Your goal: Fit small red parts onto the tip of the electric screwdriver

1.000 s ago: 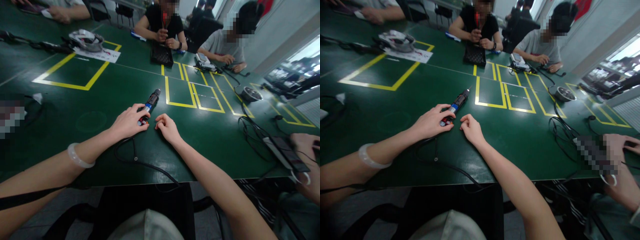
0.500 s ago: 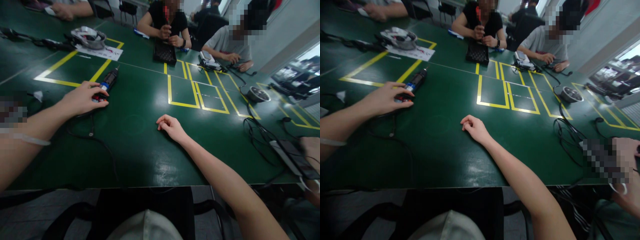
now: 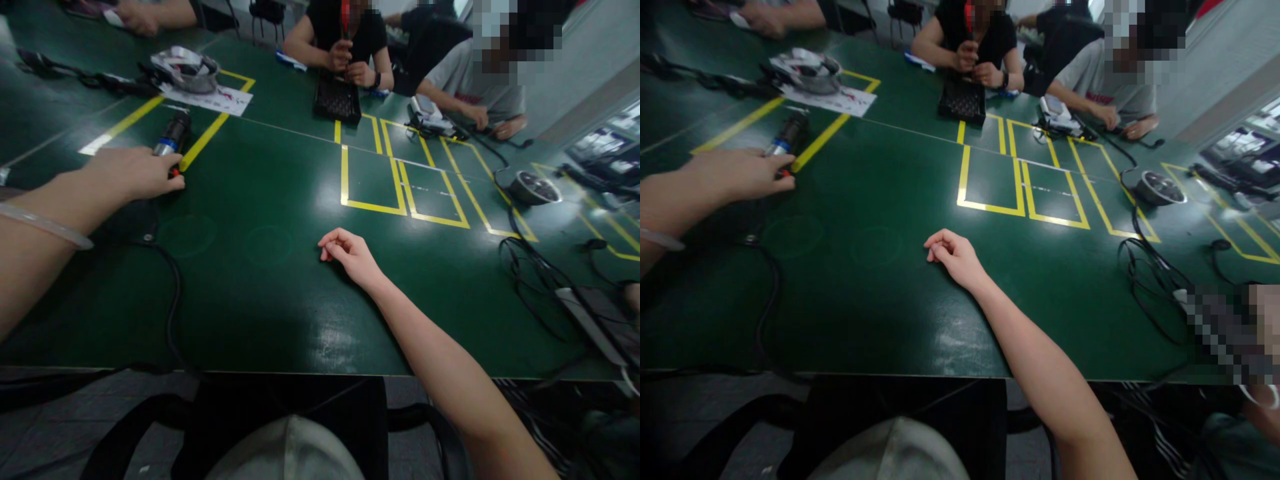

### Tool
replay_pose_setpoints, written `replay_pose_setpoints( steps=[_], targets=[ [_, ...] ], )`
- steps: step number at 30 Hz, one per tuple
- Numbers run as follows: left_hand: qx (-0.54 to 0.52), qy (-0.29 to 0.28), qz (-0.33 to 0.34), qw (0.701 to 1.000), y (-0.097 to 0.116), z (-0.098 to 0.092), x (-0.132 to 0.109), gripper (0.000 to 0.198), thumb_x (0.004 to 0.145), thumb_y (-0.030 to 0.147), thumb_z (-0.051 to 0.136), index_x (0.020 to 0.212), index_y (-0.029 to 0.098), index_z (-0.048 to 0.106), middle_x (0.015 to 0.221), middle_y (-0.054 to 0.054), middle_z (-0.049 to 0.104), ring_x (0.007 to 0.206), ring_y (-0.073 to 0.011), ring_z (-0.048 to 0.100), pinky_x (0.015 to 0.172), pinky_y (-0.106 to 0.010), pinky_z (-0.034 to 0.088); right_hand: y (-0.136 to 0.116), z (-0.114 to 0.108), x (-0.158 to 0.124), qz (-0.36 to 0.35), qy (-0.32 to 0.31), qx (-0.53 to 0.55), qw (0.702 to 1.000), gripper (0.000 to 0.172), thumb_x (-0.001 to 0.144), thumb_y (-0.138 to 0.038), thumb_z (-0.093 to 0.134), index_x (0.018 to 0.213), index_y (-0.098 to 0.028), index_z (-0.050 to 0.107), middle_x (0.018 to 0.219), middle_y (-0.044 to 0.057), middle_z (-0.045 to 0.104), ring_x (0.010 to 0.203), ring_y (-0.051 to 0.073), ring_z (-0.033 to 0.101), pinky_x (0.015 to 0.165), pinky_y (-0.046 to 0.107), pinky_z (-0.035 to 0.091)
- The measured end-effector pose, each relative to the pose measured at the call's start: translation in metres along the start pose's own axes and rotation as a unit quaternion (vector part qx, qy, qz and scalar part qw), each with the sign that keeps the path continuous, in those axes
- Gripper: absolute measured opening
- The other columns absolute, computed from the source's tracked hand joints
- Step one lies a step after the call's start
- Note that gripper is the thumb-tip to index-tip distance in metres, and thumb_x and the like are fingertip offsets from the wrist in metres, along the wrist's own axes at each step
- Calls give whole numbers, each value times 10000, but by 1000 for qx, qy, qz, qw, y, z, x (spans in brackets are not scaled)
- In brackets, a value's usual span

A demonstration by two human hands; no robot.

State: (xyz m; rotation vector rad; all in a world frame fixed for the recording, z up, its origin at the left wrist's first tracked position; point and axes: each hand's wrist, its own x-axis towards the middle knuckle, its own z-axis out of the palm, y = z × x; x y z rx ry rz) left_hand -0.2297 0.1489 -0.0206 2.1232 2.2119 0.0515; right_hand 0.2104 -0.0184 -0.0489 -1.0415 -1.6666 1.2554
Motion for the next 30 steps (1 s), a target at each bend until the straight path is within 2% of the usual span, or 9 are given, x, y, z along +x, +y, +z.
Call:
replay_pose_setpoints(
  steps=[3, 6, 8, 11, 14, 20, 25, 27, 30],
  targets=[
    [84, -53, -27, 995, 5, -2, -3, 1009, 782, 902, 547, 1497, 191, 530, 1406, -116, 563, 1212, -362, 502, 1059, -704, 365, -1, 0, -2, 0, -2, 2, 1000, 131, 916, -302, 554, 927, -196, 630, 707, -8, 665, 677, 131, 607, 705, 291, 491],
    [63, -38, -48, 996, 8, -3, -8, 1166, 666, 1002, 503, 1550, 242, 476, 1396, -67, 576, 1215, -362, 480, 1076, -674, 368, -1, 0, -2, -1, -4, 6, 1000, 132, 911, -302, 561, 930, -193, 632, 709, -5, 667, 674, 131, 600, 704, 292, 487],
    [19, -25, -70, 997, 9, -2, -12, 1178, 654, 1018, 477, 1557, 262, 468, 1414, -36, 567, 1230, -356, 463, 1104, -658, 351, 0, 0, -2, -2, -5, 7, 1000, 131, 909, -300, 562, 929, -191, 632, 707, -5, 667, 673, 131, 598, 705, 292, 486],
    [-29, -8, -78, 996, 13, -1, -19, 1002, 803, 921, 447, 1567, 272, 455, 1487, -9, 510, 1269, -352, 447, 1137, -672, 313, 0, 0, -2, 1, -7, 1, 1000, 128, 912, -296, 558, 930, -192, 630, 711, -6, 667, 679, 131, 601, 712, 292, 487],
    [-16, 3, -58, 998, 18, 1, -24, 803, 949, 757, 415, 1574, 253, 450, 1499, -23, 493, 1270, -352, 461, 1129, -680, 324, 0, 0, -2, 2, -11, -6, 1000, 128, 917, -293, 553, 938, -192, 629, 719, -6, 667, 681, 130, 600, 716, 292, 487],
    [17, 12, -19, 1000, 33, 1, -41, 701, 1046, 650, 266, 1575, 229, 449, 1433, -71, 541, 1198, -322, 506, 1096, -605, 385, -1, 1, -1, 2, -16, 1, 1000, 120, 917, -279, 554, 940, -187, 627, 721, 1, 668, 678, 135, 597, 707, 293, 483],
    [38, -6, 50, 998, 70, -9, -85, 674, 1077, 575, 225, 1585, 180, 426, 1444, -172, 534, 1189, -383, 552, 1012, -601, 448, 1, 2, 0, -4, -17, 12, 1000, 126, 907, -293, 573, 926, -183, 632, 710, -3, 670, 668, 128, 592, 698, 282, 475],
    [46, -13, 82, 996, 95, -13, -109, 671, 1082, 556, 188, 1576, 177, 438, 1453, -197, 532, 1197, -419, 565, 963, -605, 478, 2, 3, 0, -3, -15, 9, 1000, 129, 905, -296, 576, 922, -182, 634, 705, -5, 669, 660, 125, 586, 690, 278, 468],
    [41, -9, 101, 994, 138, -13, -143, 608, 1071, 561, 264, 1539, 257, 505, 1394, -161, 595, 1149, -395, 615, 903, -525, 527, 1, 3, 0, -3, -16, 8, 1000, 124, 903, -292, 580, 924, -184, 635, 708, -3, 668, 665, 126, 589, 690, 279, 471]
  ],
)
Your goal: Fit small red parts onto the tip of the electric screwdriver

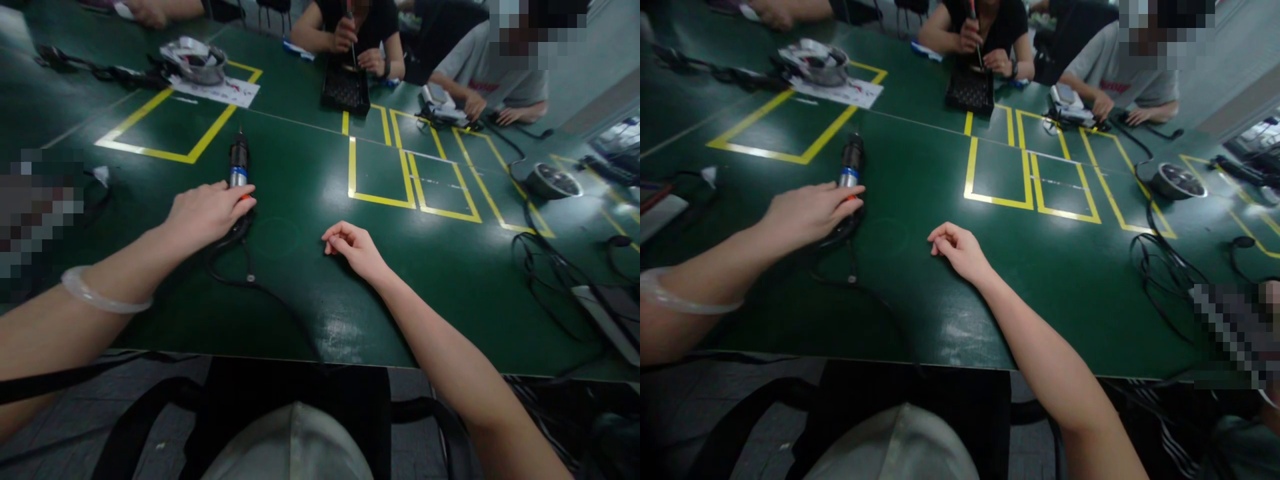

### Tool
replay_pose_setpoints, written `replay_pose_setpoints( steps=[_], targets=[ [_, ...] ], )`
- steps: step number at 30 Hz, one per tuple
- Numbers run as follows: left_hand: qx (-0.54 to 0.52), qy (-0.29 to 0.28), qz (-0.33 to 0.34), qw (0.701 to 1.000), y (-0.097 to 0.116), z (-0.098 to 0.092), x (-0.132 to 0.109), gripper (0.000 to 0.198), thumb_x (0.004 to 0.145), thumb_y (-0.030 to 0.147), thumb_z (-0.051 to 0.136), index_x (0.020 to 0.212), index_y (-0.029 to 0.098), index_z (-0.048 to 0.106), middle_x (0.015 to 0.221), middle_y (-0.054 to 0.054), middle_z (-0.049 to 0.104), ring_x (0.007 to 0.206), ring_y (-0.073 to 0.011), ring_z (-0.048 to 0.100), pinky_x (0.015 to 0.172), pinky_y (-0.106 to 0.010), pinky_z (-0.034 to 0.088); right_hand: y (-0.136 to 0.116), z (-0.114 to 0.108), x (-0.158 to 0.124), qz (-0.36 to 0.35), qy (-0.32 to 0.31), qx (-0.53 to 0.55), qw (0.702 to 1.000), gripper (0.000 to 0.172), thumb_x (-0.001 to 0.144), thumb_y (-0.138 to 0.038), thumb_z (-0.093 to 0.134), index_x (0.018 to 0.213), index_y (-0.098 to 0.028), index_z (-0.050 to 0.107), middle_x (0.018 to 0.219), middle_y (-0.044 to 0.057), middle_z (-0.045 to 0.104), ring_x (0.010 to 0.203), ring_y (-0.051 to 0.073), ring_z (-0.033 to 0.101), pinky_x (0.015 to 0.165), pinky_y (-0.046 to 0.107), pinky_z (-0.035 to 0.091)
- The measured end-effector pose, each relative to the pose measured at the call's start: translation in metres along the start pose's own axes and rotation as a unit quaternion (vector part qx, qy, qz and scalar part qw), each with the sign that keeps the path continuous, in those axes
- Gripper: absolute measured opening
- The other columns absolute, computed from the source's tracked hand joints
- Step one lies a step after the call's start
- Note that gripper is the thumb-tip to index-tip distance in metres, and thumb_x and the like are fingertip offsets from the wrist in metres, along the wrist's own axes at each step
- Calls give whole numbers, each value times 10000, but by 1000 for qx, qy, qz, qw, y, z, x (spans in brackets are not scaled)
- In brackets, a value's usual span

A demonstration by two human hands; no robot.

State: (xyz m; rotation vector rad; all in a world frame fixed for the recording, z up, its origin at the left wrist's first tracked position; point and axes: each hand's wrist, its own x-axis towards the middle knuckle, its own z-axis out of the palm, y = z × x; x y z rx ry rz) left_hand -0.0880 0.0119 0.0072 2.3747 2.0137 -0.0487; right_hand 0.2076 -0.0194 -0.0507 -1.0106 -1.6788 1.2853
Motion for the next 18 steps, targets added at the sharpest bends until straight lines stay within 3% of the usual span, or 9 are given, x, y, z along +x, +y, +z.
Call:
replay_pose_setpoints(
  steps=[4, 8, 13, 18],
  targets=[
    [19, 30, 36, 999, 60, 2, -24, 529, 1069, 505, 348, 1484, 278, 584, 1306, -174, 634, 1056, -405, 672, 817, -500, 559, -2, 0, -2, -4, 18, 25, 1000, 121, 892, -298, 594, 947, -192, 613, 719, -5, 657, 687, 132, 608, 690, 283, 494],
    [0, 25, 80, 997, 95, 3, -36, 466, 1057, 489, 437, 1412, 290, 663, 1477, -201, 527, 1036, -405, 704, 849, -522, 567, -3, -1, -4, -3, 38, 37, 999, 146, 887, -318, 601, 970, -198, 596, 714, -22, 633, 659, 119, 594, 671, 277, 500],
    [-73, 62, 161, 982, 108, 11, -36, 332, 1001, 407, 607, 1224, 229, 775, 1574, -188, 449, 1377, -416, 526, 1123, -550, 443, -6, -1, -7, 4, 48, 26, 998, 167, 895, -364, 605, 923, -200, 592, 682, -37, 586, 614, 104, 553, 624, 260, 475],
    [-116, 96, 210, 966, 106, 21, -27, 288, 992, 328, 604, 1039, 108, 782, 1549, -227, 476, 1478, -398, 410, 1182, -543, 391, -8, 2, -10, 2, 32, -4, 999, 212, 901, -410, 635, 932, -204, 595, 735, -30, 585, 640, 103, 531, 618, 254, 441]
  ],
)
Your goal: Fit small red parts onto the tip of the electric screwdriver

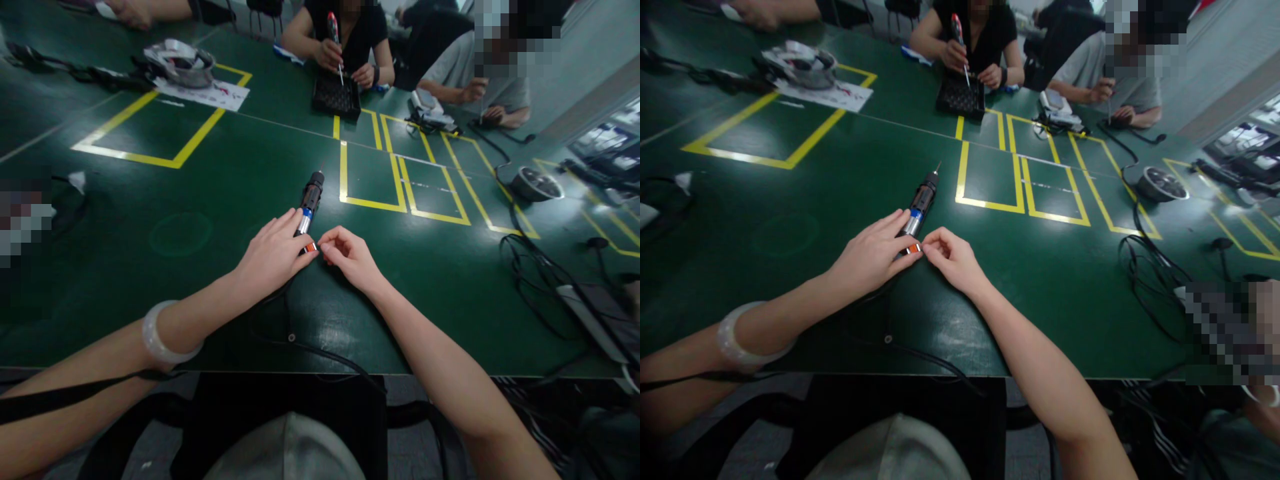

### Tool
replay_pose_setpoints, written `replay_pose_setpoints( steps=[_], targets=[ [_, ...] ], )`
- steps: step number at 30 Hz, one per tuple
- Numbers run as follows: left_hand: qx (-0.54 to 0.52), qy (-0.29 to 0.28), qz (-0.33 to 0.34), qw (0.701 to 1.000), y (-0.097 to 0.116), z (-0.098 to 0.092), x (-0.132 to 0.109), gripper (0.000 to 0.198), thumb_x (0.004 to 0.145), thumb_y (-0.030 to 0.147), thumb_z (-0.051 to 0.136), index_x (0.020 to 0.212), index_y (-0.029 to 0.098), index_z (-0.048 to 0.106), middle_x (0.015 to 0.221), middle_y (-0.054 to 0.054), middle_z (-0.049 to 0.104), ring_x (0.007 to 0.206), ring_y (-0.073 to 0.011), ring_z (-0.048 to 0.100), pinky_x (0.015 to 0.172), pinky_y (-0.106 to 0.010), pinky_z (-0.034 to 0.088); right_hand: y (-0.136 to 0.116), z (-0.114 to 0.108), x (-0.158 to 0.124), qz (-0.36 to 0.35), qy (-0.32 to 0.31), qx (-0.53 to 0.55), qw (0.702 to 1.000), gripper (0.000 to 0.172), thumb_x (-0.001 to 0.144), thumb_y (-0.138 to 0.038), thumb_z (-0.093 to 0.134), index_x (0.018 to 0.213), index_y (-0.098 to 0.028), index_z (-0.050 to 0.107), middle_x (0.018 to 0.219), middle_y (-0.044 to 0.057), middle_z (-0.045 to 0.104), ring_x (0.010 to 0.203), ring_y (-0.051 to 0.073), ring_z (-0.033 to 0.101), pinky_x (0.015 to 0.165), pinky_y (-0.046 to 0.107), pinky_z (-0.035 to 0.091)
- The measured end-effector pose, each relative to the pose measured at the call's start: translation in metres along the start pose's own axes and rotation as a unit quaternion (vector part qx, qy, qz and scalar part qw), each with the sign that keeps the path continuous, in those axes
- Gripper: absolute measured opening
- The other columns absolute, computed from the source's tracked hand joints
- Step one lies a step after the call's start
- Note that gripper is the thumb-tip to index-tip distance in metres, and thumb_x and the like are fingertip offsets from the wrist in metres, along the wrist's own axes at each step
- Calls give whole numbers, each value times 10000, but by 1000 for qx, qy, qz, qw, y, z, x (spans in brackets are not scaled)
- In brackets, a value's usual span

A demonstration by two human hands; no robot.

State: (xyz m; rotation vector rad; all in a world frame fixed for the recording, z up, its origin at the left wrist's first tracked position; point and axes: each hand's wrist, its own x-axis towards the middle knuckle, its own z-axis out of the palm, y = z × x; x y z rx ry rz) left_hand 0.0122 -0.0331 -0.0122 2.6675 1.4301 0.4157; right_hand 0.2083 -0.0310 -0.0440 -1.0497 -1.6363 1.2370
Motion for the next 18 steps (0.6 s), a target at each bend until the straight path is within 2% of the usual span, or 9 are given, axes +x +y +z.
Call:
replay_pose_setpoints(
  steps=[4, 8, 12, 15, 18],
  targets=[
    [-11, 26, 30, 999, -3, 4, 0, 253, 980, 289, 589, 970, 102, 759, 1535, -226, 497, 1481, -356, 421, 1194, -542, 381, -4, 7, -2, 1, -12, -42, 999, 266, 875, -449, 690, 935, -209, 590, 756, -29, 584, 641, 107, 511, 602, 256, 418],
    [-14, 33, 61, 997, -5, 7, -2, 169, 929, 241, 627, 949, 111, 734, 1516, -204, 528, 1466, -353, 440, 1211, -571, 344, -9, 14, -2, -9, 1, -85, 996, 292, 832, -426, 746, 874, -215, 548, 729, -47, 564, 612, 100, 488, 591, 257, 405],
    [-61, 38, 68, 995, -8, 9, -2, 168, 948, 286, 619, 955, 133, 689, 1482, -172, 569, 1439, -338, 468, 1197, -564, 358, -10, 14, -1, 10, 7, -30, 999, 291, 831, -430, 728, 862, -217, 533, 722, -47, 557, 606, 98, 487, 580, 255, 407],
    [-128, 39, 58, 989, -14, 9, -2, 262, 962, 373, 620, 1084, 145, 662, 1465, -163, 571, 1422, -305, 478, 1186, -509, 385, -7, 7, 2, 33, 10, 48, 998, 324, 785, -423, 756, 883, -210, 533, 753, -39, 576, 616, 92, 502, 586, 246, 415],
    [-147, 31, 26, 988, -19, 9, -3, 527, 899, 419, 695, 1343, 156, 587, 1555, -168, 465, 1485, -330, 379, 1221, -515, 329, -2, 0, 4, 52, 8, 86, 995, 302, 772, -360, 740, 924, -206, 529, 780, -33, 613, 620, 84, 526, 601, 236, 420]
  ],
)
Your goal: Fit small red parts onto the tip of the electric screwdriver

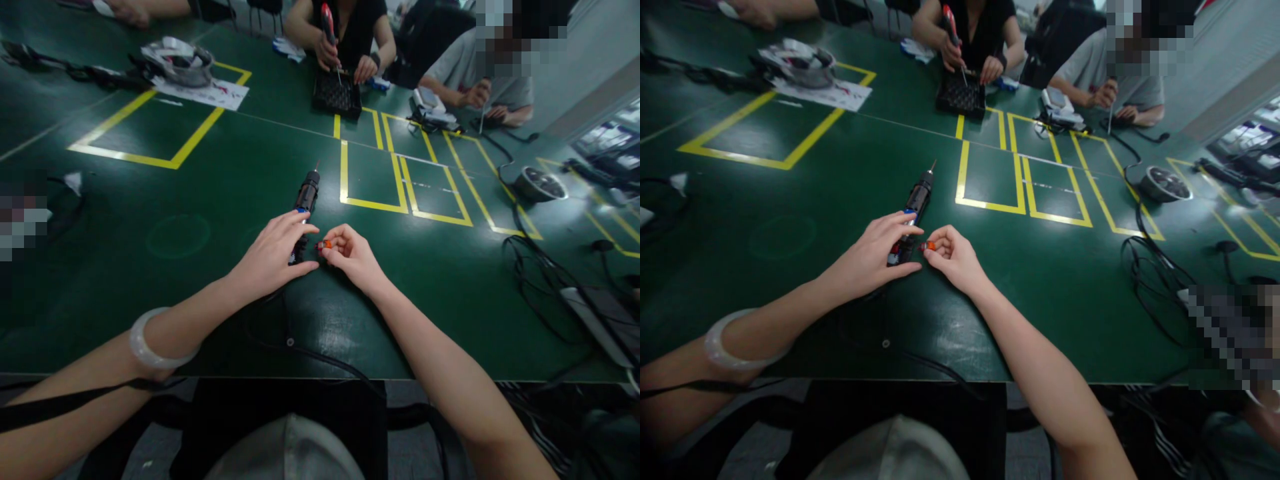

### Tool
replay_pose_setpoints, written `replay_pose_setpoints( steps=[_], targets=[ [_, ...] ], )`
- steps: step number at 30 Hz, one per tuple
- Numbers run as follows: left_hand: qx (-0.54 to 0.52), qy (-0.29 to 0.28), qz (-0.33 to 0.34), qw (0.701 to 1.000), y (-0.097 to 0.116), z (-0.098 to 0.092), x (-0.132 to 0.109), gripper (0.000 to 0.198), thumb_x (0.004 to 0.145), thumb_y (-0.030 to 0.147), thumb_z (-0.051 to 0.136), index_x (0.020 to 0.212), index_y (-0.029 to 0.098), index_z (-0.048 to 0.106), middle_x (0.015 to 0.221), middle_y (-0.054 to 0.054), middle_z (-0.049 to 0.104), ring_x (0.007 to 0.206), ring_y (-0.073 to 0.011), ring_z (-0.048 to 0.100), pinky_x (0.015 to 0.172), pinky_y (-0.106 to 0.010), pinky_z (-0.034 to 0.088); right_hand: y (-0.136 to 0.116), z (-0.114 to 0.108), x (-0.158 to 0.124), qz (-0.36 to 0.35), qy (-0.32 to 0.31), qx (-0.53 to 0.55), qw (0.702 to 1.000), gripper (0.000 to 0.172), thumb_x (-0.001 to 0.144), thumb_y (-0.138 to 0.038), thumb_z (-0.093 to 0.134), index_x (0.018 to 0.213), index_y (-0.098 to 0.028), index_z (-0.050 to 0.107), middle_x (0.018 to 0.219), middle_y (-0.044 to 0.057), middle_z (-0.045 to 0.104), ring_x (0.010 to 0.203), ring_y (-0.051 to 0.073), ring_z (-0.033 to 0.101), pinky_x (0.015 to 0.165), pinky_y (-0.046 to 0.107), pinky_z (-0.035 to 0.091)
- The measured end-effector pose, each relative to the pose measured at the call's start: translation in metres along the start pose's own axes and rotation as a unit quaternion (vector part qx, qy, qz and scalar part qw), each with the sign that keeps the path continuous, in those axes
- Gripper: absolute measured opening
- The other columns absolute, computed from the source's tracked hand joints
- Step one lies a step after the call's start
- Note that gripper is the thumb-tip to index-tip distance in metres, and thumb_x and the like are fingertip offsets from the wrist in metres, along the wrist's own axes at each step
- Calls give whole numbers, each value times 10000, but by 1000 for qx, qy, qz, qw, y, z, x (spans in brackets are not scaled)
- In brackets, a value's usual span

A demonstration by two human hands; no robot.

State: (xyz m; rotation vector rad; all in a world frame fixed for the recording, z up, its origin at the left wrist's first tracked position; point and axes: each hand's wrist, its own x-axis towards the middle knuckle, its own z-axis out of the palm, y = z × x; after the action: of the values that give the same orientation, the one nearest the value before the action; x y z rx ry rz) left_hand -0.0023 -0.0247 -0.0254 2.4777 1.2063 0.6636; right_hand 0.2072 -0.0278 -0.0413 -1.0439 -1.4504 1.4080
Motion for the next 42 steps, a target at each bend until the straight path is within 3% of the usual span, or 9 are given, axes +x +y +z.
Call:
replay_pose_setpoints(
  steps=[3, 5, 10, 16, 23, 42],
  targets=[
    [15, -16, -64, 998, -3, 0, -2, 839, 831, 465, 746, 1537, 138, 433, 1643, -204, 312, 1527, -388, 285, 1233, -543, 291, 2, -2, 0, -3, -14, -8, 1000, 271, 775, -294, 696, 967, -211, 523, 827, -13, 665, 673, 100, 579, 620, 236, 420],
    [21, -37, -100, 994, -4, 1, -2, 926, 832, 499, 724, 1592, 118, 355, 1657, -227, 272, 1526, -403, 287, 1228, -547, 291, 4, 1, -1, -12, -21, -40, 999, 255, 786, -275, 674, 982, -218, 520, 833, -18, 670, 657, 98, 565, 611, 239, 408],
    [15, -77, -121, 990, -3, 0, -2, 927, 884, 525, 611, 1638, 113, 261, 1674, -229, 240, 1535, -390, 293, 1234, -566, 263, 6, 9, -4, -46, -30, -132, 990, 207, 840, -289, 663, 985, -224, 530, 821, -30, 657, 661, 107, 558, 659, 262, 430],
    [6, -85, -122, 989, -1, -3, -2, 952, 872, 518, 612, 1643, 102, 239, 1680, -229, 223, 1558, -369, 249, 1251, -551, 235, 5, 10, 0, -74, -3, -215, 974, 151, 842, -293, 706, 896, -207, 593, 803, -13, 620, 718, 131, 556, 697, 279, 434],
    [7, -93, -126, 988, -2, -2, -1, 969, 862, 517, 625, 1644, 93, 241, 1682, -232, 211, 1559, -375, 243, 1256, -551, 225, 6, 11, 1, -66, -13, -215, 974, 149, 857, -310, 706, 892, -206, 605, 705, -44, 561, 621, 112, 492, 619, 262, 398],
    [0, -83, -116, 990, -4, 0, -1, 949, 874, 557, 580, 1641, 104, 252, 1677, -238, 224, 1563, -371, 236, 1239, -557, 250, 6, 15, 3, -75, -15, -174, 982, 168, 852, -336, 702, 901, -217, 594, 772, -20, 635, 706, 132, 587, 707, 284, 486]
  ],
)
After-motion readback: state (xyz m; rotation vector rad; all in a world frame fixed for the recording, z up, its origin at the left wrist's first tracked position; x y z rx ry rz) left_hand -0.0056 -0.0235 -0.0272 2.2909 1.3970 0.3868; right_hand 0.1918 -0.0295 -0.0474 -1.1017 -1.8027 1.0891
